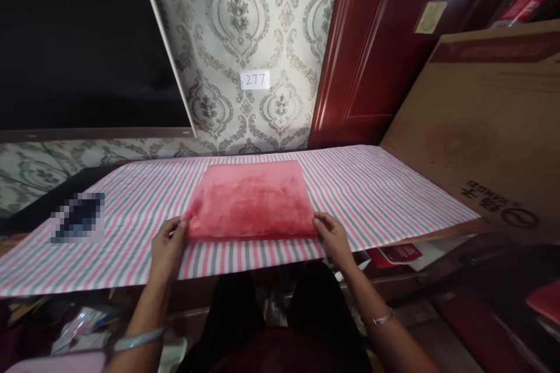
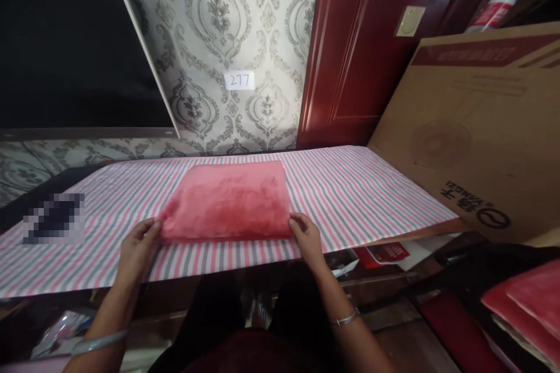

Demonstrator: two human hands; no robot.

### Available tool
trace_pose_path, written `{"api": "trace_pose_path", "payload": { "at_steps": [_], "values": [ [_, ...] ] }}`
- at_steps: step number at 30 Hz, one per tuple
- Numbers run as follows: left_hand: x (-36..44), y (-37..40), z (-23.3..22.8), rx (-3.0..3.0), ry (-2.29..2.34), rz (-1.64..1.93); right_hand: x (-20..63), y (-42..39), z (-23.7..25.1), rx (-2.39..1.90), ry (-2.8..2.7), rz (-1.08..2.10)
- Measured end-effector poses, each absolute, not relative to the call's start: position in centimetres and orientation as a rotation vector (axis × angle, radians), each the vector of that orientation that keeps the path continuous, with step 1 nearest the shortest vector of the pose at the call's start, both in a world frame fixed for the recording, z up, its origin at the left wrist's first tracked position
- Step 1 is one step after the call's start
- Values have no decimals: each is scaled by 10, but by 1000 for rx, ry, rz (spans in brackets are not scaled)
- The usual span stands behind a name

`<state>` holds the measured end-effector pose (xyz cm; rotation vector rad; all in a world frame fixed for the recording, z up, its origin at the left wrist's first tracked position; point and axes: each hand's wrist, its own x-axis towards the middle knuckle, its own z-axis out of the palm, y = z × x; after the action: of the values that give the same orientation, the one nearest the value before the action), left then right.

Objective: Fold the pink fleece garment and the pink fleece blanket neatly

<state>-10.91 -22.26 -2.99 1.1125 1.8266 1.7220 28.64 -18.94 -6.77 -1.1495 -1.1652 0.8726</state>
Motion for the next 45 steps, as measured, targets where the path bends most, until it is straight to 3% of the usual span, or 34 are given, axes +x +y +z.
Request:
{"api": "trace_pose_path", "payload": {
  "at_steps": [5,13,20,29,39,45],
  "values": [
    [-103,-217,-23,923,1562,1728,283,-194,-54,-1079,-1105,1021],
    [-101,-227,-22,1282,1854,1505,282,-196,-39,-1025,-1076,1051],
    [-103,-227,-21,1326,1928,1461,284,-187,-49,-983,-1017,1339],
    [-105,-225,-23,1345,2009,1422,276,-182,-51,-1099,-1438,720],
    [-107,-226,-25,1347,1995,1410,283,-177,-42,-1033,-1295,1197],
    [-102,-228,-22,1332,1961,1455,287,-162,-38,-1144,-1327,1220]
  ]
}}
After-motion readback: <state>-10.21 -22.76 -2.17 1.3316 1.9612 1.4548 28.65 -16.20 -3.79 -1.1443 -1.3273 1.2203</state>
